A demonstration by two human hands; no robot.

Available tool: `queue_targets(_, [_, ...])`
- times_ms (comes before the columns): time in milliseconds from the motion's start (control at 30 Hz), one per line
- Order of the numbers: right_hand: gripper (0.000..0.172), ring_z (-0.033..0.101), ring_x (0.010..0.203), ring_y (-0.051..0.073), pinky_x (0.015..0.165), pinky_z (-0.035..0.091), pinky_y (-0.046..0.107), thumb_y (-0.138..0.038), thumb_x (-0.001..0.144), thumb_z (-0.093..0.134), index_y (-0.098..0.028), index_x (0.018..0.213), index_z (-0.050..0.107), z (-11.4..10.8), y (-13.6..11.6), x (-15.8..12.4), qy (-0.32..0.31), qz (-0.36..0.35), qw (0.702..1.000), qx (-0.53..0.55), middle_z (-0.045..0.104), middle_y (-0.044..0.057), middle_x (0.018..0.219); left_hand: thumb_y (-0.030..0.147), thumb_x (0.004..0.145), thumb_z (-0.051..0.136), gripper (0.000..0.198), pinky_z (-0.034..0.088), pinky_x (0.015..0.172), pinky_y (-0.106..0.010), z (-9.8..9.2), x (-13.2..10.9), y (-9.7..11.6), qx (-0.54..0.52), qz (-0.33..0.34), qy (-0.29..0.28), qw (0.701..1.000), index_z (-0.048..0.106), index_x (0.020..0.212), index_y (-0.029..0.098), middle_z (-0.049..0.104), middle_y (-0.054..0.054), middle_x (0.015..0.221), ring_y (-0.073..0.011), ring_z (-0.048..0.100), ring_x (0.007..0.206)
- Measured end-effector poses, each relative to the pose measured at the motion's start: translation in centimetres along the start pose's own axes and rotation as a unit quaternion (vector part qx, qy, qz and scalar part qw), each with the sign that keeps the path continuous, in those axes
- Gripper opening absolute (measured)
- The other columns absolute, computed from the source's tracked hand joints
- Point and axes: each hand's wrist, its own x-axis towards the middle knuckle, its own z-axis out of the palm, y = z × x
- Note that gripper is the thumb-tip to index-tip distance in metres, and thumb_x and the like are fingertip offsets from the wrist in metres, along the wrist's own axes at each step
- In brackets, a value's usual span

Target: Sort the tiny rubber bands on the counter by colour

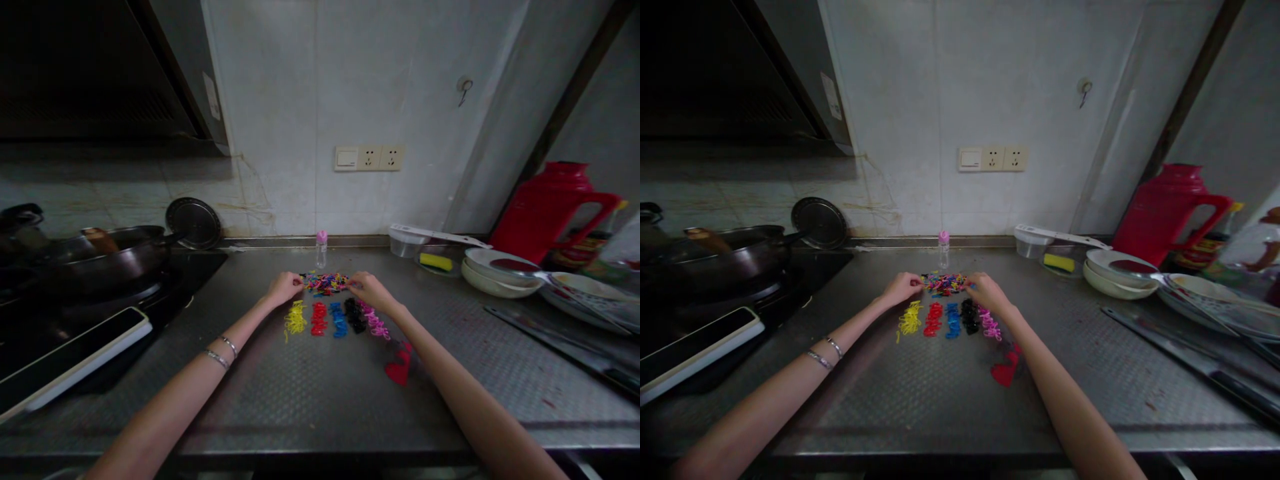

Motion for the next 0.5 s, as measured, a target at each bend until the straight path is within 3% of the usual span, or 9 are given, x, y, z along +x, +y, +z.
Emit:
queue_targets(233, [0.021, 0.055, 0.086, 0.016, 0.08, 0.04, 0.026, -0.025, 0.078, 0.049, -0.016, 0.086, 0.066, -0.1, 0.0, -0.3, -0.009, 0.018, 1.0, -0.017, 0.063, 0.007, 0.086, 0.032, 0.072, 0.055, 0.02, 0.037, 0.057, -0.021, 0.5, 0.6, 0.0, 0.012, -0.005, -0.024, 1.0, 0.069, 0.08, 0.02, 0.066, -0.003, 0.074, -0.0131, 0.056, 0.064])
queue_targets(500, [0.02, 0.054, 0.085, 0.016, 0.079, 0.039, 0.026, -0.023, 0.079, 0.047, -0.017, 0.085, 0.065, -0.7, -0.3, -0.4, -0.007, 0.01, 0.999, -0.035, 0.062, 0.007, 0.085, 0.034, 0.075, 0.05, 0.026, 0.037, 0.057, -0.021, 0.0, 0.6, -0.9, -0.019, 0.022, -0.002, 1.0, 0.069, 0.083, 0.019, 0.066, -0.005, 0.073, -0.0142, 0.056, 0.063])
